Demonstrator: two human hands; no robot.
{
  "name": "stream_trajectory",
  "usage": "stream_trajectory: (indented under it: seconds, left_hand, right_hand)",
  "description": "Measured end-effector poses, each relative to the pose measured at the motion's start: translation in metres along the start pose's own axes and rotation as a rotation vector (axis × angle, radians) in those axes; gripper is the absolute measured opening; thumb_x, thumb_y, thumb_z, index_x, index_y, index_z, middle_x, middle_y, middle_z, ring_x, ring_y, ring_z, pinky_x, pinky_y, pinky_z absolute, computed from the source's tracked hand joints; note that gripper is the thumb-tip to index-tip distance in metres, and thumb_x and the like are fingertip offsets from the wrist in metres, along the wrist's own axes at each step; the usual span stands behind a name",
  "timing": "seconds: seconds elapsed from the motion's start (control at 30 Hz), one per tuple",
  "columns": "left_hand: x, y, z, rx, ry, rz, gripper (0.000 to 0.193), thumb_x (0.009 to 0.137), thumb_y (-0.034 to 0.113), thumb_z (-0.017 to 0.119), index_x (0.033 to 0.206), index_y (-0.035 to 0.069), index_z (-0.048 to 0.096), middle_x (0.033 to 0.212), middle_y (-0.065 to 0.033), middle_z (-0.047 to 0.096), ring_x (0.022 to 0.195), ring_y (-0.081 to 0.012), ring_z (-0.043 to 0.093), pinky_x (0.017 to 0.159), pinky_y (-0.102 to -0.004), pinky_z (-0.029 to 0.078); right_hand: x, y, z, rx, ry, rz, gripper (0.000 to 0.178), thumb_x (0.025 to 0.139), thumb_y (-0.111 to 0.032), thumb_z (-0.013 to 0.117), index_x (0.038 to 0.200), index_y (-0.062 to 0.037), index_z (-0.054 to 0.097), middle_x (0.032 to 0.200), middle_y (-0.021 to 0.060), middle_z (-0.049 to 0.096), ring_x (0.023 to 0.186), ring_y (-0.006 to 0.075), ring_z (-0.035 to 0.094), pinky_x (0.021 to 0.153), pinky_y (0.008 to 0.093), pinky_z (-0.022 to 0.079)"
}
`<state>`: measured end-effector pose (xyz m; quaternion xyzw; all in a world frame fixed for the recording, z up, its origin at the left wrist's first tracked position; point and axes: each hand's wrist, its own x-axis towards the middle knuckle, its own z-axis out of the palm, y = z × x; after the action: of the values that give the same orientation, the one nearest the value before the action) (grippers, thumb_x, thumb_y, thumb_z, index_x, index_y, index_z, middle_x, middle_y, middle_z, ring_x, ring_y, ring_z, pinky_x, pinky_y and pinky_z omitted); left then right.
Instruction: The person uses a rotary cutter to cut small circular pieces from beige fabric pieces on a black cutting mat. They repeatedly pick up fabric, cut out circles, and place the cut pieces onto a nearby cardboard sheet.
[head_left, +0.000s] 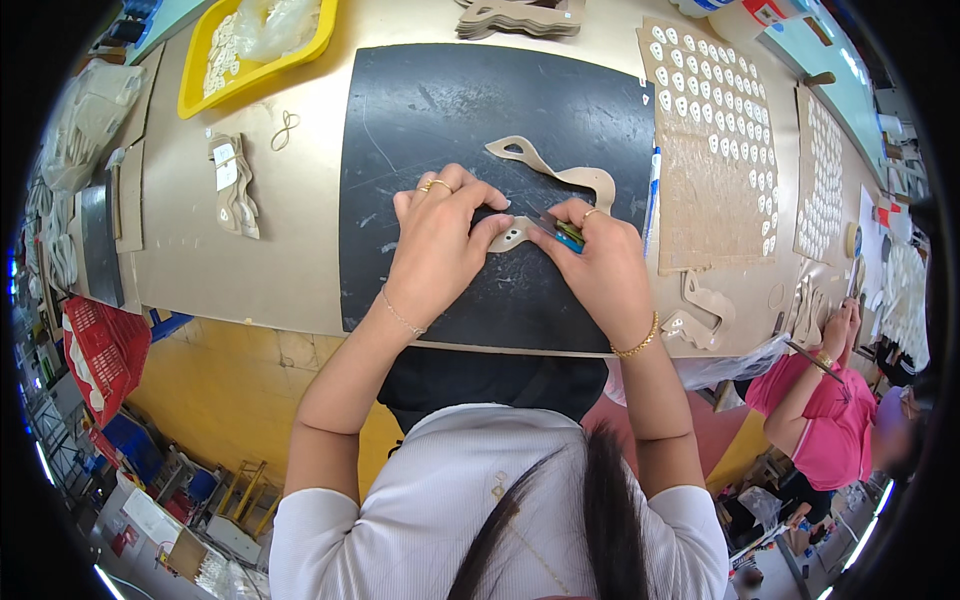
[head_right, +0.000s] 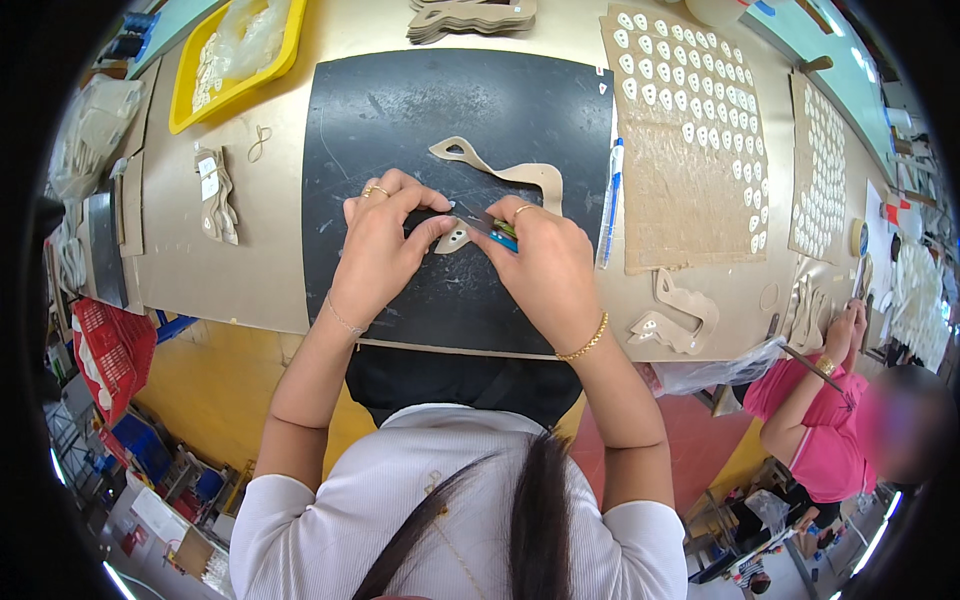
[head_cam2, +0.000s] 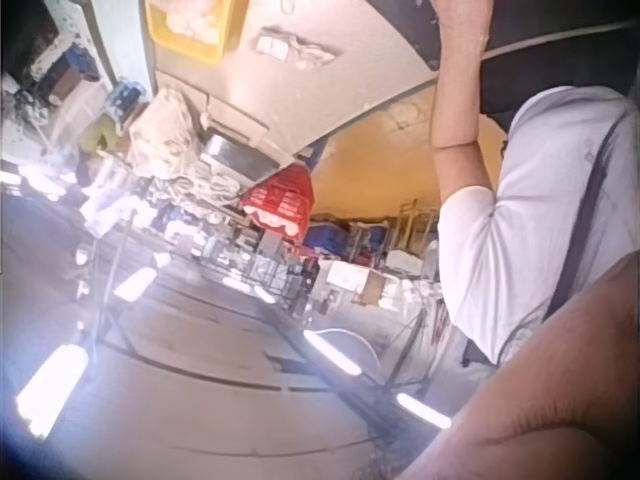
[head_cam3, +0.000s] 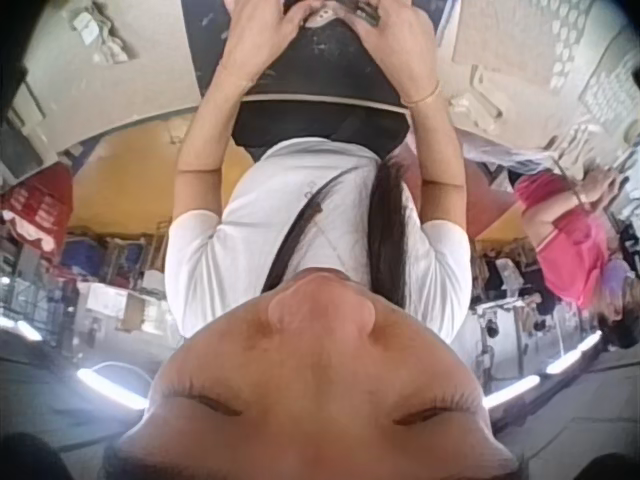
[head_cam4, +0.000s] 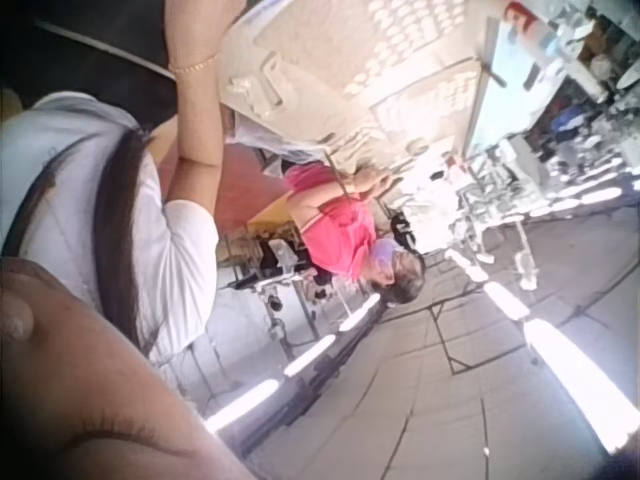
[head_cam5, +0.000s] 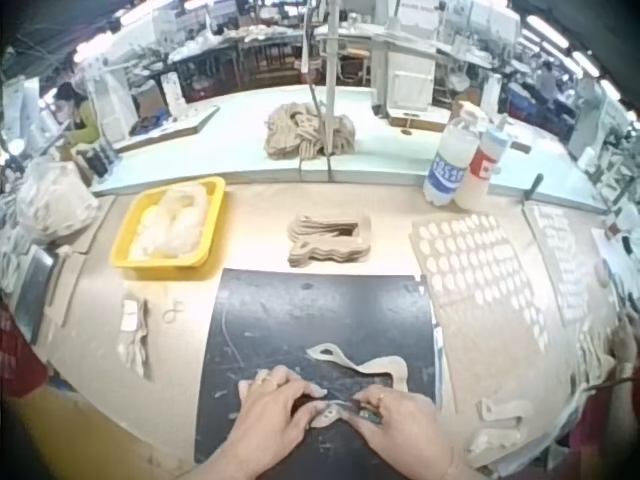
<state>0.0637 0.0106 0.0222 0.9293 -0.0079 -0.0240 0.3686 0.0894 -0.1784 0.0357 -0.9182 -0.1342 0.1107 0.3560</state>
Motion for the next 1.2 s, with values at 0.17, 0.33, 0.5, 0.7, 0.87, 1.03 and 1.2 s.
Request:
stream_trajectory:
  seconds: [0.17,0.33,0.5,0.7,0.87,1.03,1.2]
  left_hand:
    - [0.003,0.002,-0.001,0.04,-0.026,-0.029,0.02,0.082,0.022,0.08,0.097,0.01,0.075,0.097,-0.0034,0.061,0.099,-0.0232,0.057,0.088,-0.0359,0.033]
    - [0.003,0.0,-0.001,0.063,-0.02,0.004,0.018,0.082,0.021,0.08,0.096,0.01,0.074,0.096,-0.003,0.062,0.098,-0.0233,0.057,0.087,-0.036,0.033]
    - [0.002,0.002,-0.001,0.118,-0.007,0.073,0.018,0.082,0.02,0.08,0.096,0.01,0.073,0.095,-0.0025,0.063,0.097,-0.0233,0.057,0.087,-0.0361,0.034]
    - [-0.003,-0.005,0.004,0.068,0.027,0.088,0.017,0.083,0.018,0.078,0.097,0.011,0.071,0.097,-0.0023,0.062,0.099,-0.0244,0.056,0.088,-0.0379,0.034]
    - [-0.003,-0.002,0.005,0.104,0.044,0.104,0.017,0.085,0.019,0.077,0.098,0.01,0.071,0.097,-0.0014,0.063,0.099,-0.0236,0.056,0.089,-0.0373,0.034]
    - [-0.015,-0.012,0.005,-0.03,0.092,0.104,0.022,0.087,0.021,0.075,0.106,0.01,0.071,0.101,-0.0038,0.062,0.102,-0.0233,0.055,0.094,-0.0368,0.032]
    - [-0.021,-0.009,0.005,0.011,0.088,0.109,0.028,0.086,0.022,0.076,0.111,0.009,0.07,0.107,-0.006,0.061,0.108,-0.0243,0.053,0.098,-0.0382,0.03]
  right_hand:
    - [0.005,0.002,0.008,-0.083,0.001,0.055,0.035,0.082,-0.032,0.082,0.09,0.0001,0.071,0.065,0.0145,0.065,0.057,0.0315,0.064,0.057,0.0378,0.049]
    - [0.009,-0.001,0.009,-0.11,-0.017,0.089,0.036,0.082,-0.034,0.082,0.087,-0.0001,0.072,0.062,0.0137,0.064,0.056,0.0312,0.065,0.057,0.0379,0.049]
    - [0.012,-0.004,0.007,-0.154,-0.055,0.109,0.036,0.082,-0.034,0.081,0.088,0.0005,0.072,0.067,0.0147,0.066,0.062,0.0328,0.067,0.06,0.0391,0.05]
    - [0.014,-0.006,0.005,-0.2,-0.121,0.119,0.035,0.083,-0.034,0.08,0.092,-0.0011,0.071,0.078,0.0158,0.07,0.073,0.0357,0.07,0.065,0.0412,0.053]
    - [0.012,0.0,-0.001,0.014,-0.083,0.066,0.029,0.088,-0.032,0.076,0.094,-0.0032,0.071,0.084,0.0147,0.073,0.077,0.0333,0.072,0.069,0.0392,0.055]
    - [0.008,0.029,-0.022,0.142,0.275,0.191,0.027,0.094,-0.025,0.073,0.103,0.0003,0.071,0.089,0.0091,0.069,0.082,0.0179,0.063,0.074,0.0298,0.05]
    - [0.004,0.041,-0.024,0.126,0.253,0.143,0.03,0.092,-0.023,0.075,0.108,0.0018,0.07,0.097,0.0082,0.068,0.085,0.0151,0.061,0.079,0.0294,0.049]
